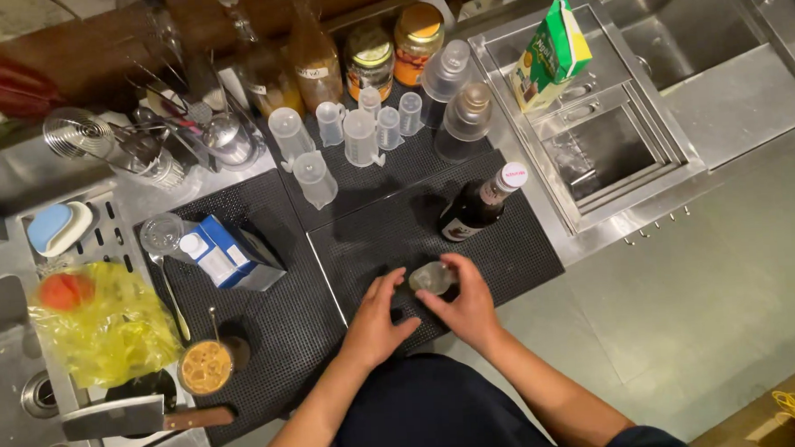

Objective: The person cleans a portafilter with a brush at the espresso machine, then moves to the sink counter, scoops ingredients into a cup, fills the cup with ice from an ice well, pours syrup from a bottle, and stirs the drink with a long bar spoon, finishing with a topped iced coffee held over the sink.

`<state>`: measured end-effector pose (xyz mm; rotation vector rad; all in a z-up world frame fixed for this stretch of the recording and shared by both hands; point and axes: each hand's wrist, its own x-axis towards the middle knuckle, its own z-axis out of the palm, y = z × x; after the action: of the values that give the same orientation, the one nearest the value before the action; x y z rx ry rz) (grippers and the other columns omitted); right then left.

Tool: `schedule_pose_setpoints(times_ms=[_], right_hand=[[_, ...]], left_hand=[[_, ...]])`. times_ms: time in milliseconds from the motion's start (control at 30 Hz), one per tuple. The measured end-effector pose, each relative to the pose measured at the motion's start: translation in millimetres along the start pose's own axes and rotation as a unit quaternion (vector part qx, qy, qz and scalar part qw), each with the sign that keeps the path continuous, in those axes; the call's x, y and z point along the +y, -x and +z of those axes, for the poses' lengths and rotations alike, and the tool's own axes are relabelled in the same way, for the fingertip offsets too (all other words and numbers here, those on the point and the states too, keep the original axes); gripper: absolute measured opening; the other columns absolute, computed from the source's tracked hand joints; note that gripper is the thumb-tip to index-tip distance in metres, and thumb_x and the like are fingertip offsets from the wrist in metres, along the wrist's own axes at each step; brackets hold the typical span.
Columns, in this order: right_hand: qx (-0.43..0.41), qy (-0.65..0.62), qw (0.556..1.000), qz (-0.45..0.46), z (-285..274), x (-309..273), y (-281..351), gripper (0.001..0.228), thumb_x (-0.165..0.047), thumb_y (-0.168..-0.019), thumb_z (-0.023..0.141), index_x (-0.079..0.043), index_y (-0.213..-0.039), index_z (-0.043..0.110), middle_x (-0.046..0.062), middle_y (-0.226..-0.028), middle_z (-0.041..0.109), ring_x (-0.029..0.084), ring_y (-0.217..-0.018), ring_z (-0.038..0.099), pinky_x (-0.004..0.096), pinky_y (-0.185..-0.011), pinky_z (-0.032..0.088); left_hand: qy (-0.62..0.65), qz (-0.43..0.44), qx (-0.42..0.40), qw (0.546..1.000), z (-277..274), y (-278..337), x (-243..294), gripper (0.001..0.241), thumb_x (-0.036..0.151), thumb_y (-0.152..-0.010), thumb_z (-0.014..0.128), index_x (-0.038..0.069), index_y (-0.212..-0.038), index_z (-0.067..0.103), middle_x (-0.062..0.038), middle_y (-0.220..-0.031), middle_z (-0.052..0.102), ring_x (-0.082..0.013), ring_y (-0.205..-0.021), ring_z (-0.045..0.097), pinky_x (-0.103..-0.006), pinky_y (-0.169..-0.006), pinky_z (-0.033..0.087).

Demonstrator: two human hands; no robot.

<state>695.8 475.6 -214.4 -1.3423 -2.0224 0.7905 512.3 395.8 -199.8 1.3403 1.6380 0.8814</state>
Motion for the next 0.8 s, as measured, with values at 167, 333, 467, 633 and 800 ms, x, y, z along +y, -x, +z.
schedule_pose_setpoints(times_ms=[167,333,467,633,800], right_hand=[[-0.098,-0.129,0.987,-0.006,-6.7,-36.3,5.8,0.077,-0.029,-0.071,0.094,-0.005,-0.132,0.054,0.011,-0.116,0.069,0.022,-0.105,0.069,0.034,-0.091,0.057],[0.013,-0.145,0.987,-0.065,-24.7,-22.1,-2.6,0.088,-0.020,-0.068,0.095,-0.002,-0.137,0.043,0.012,-0.127,0.053,0.020,-0.106,0.058,0.033,-0.087,0.053],[0.140,-0.137,0.980,0.045,-20.4,62.5,-29.6,0.098,-0.018,-0.083,0.096,0.000,-0.155,0.032,0.013,-0.145,0.049,0.021,-0.124,0.052,0.032,-0.099,0.050],[0.069,-0.117,0.989,-0.054,-8.8,110.3,-79.5,0.103,-0.013,-0.087,0.098,0.004,-0.158,0.026,0.016,-0.152,0.045,0.023,-0.135,0.048,0.035,-0.115,0.045],[-0.009,-0.202,0.979,-0.032,-1.5,98.6,-102.9,0.074,-0.015,-0.081,0.095,0.004,-0.138,0.053,0.009,-0.136,0.059,0.018,-0.123,0.058,0.033,-0.116,0.049]], left_hand=[[0.005,0.057,0.078,0.995,-1.0,1.1,-8.5,0.062,0.018,-0.069,0.088,0.008,-0.123,0.060,-0.011,-0.119,0.067,-0.0305,-0.107,0.067,-0.0393,-0.088,0.055],[0.038,-0.008,0.178,0.983,-18.5,15.4,-11.8,0.053,0.019,-0.071,0.089,0.007,-0.115,0.061,-0.010,-0.110,0.070,-0.0265,-0.099,0.070,-0.0372,-0.081,0.056],[0.040,-0.092,0.338,0.936,-25.1,49.4,-49.0,0.051,0.019,-0.073,0.088,0.007,-0.114,0.060,-0.011,-0.110,0.069,-0.0268,-0.100,0.070,-0.0375,-0.081,0.056],[0.001,-0.125,0.424,0.897,-23.2,79.5,-96.7,0.053,0.016,-0.073,0.087,0.006,-0.116,0.058,-0.015,-0.111,0.068,-0.0329,-0.104,0.068,-0.0410,-0.089,0.054],[0.020,-0.130,0.420,0.898,-21.9,82.0,-113.8,0.056,0.016,-0.071,0.087,0.006,-0.118,0.058,-0.016,-0.115,0.069,-0.0352,-0.110,0.067,-0.0424,-0.094,0.053]])
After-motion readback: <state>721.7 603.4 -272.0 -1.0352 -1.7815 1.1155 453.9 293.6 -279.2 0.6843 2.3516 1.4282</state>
